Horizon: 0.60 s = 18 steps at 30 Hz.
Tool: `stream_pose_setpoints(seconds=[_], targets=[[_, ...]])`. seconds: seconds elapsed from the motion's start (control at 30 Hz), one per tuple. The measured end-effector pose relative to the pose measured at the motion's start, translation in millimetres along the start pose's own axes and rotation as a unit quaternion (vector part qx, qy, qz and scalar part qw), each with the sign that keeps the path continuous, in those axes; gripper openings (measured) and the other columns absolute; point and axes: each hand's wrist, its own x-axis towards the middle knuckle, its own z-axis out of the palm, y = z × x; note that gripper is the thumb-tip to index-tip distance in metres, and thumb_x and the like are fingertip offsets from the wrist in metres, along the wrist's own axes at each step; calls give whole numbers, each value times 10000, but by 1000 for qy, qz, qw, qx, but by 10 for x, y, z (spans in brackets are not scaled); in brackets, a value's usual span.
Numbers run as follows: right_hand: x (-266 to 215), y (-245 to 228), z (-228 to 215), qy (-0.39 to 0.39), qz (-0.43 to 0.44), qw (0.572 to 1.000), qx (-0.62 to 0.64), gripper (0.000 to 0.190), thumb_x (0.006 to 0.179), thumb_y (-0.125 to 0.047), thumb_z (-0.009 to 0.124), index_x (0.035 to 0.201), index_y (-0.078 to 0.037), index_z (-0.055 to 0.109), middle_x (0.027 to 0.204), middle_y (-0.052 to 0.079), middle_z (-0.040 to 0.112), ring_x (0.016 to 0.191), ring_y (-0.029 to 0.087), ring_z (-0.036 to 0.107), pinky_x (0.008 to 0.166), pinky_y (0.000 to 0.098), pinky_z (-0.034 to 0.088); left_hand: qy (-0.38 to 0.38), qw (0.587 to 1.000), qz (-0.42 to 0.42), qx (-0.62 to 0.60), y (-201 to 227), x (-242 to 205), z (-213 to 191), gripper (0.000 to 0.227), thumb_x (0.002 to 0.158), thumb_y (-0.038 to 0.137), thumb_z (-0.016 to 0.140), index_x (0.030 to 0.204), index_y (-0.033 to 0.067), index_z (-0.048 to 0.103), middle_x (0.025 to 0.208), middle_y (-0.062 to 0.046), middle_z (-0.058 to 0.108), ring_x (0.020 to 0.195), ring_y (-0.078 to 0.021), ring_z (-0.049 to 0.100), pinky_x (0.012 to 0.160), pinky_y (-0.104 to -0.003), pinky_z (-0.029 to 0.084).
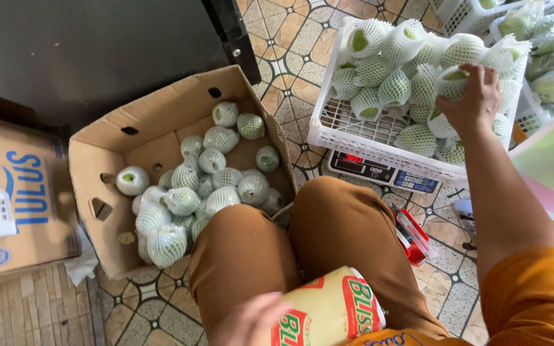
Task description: The person sits on the floor and wraps individual green fruits in white foam netting and plastic wrap. They repeatedly pick up a fruit, wrap it, and place it into a cardboard box.
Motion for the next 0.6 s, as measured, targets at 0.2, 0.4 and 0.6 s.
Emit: stream_pose_setpoints(seconds=[0.2, 0.4, 0.6], targets=[[-983, -1286, -1104, -7, -169, 898, 407, 797, 869, -94, 812, 1397, -153, 218, 1419, 167, 248, 1267, 384, 437, 948, 436, 457, -413, 910, 39, 19, 308, 517, 23, 1380, 563, 884, 773, 1596, 115, 280, 1221, -198, 557, 1007, -465, 596, 884, -583, 442], [-1780, -1491, -1501, -182, -163, 809, 535, 999, 567, -20, 940, 1385, 18, 368, 1400, 234, 501, 1319, 296, 509, 1138, 453, 407, -633, 761, -51, -133, 398, 946, -152, 1134, 592, 805, 651, 1541, 244, 385, 1340, -152, 646, 1261, -353, 630, 1151, -470, 448], [-2182, -2046, -1830, -134, -359, 790, 479, 736, 669, -111, 909, 1250, -30, 465, 1425, 306, 512, 1331, 433, 501, 1072, 547, 376, -285, 766, -75, -571, 11, 818, 651, 914, 995, 570, 564, 1594, 4, 170, 1377, -294, 470, 1334, -443, 513, 1166, -565, 382]])
